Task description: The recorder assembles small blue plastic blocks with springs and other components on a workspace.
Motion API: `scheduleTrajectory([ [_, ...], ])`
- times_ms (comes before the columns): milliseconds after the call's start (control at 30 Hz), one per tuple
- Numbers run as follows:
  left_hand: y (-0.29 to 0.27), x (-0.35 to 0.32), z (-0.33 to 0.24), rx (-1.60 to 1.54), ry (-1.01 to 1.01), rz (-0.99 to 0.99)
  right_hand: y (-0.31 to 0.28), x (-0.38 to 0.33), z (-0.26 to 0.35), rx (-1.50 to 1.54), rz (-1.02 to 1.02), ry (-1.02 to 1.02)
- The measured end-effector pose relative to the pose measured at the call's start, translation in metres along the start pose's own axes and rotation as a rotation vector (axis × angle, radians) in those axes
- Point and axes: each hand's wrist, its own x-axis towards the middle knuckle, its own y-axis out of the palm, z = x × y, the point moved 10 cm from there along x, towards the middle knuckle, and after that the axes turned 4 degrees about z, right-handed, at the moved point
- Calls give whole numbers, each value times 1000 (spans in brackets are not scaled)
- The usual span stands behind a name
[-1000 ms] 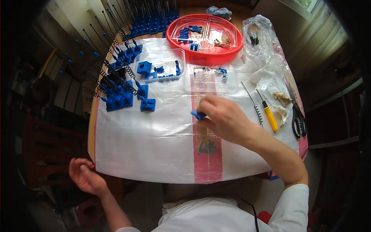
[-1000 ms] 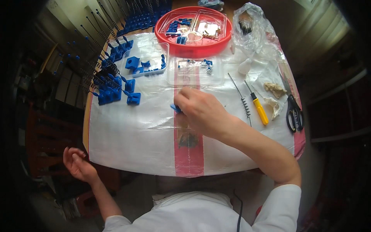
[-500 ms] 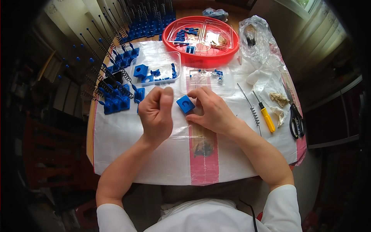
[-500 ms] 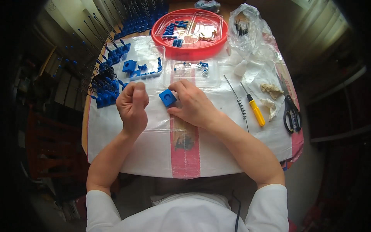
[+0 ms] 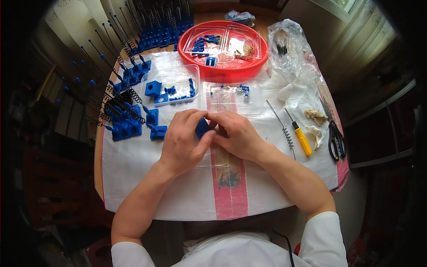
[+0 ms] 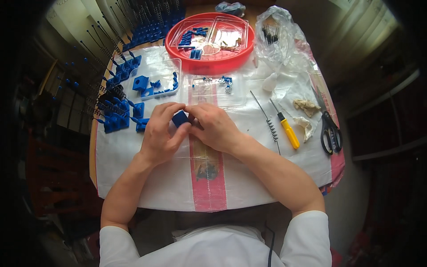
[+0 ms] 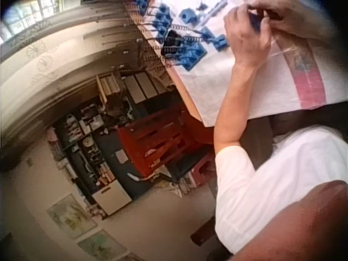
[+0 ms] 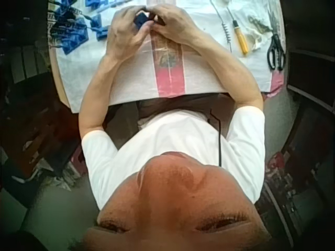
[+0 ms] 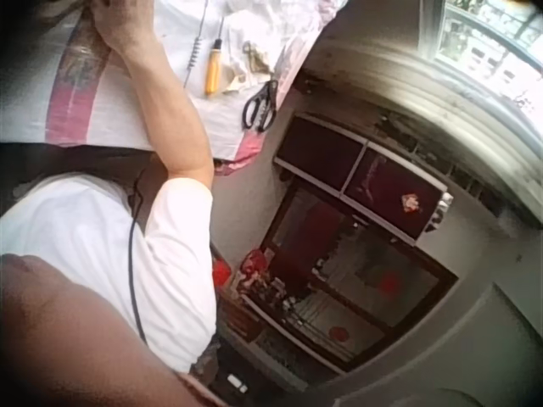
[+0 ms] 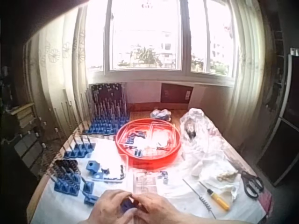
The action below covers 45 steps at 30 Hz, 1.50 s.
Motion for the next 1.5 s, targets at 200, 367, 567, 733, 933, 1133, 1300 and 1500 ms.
scheduleTrajectory([
  [200, 11, -2, 5, -22, -68, 117, -6, -2, -12, 182, 12, 129],
  [367, 16, -4, 16, -203, -200, 169, -5, -2, -11, 143, 47, 109],
  [567, 20, -6, 18, -220, -208, 226, -4, -3, -17, 164, 64, 147],
  [733, 20, -7, 16, -241, -234, 253, -6, -4, -21, 183, 18, 172],
  [933, 18, -7, 19, -243, -260, 180, -13, -5, -21, 273, -63, 220],
  [1133, 14, -5, 2, 133, 62, 175, -35, -1, -1, 200, -169, 218],
  [1300, 9, -4, -8, 158, -3, 150, -76, 5, 45, 83, -262, 114],
  [1500, 12, -10, -3, 301, -60, 159, -98, 59, 15, -387, -163, 101],
])
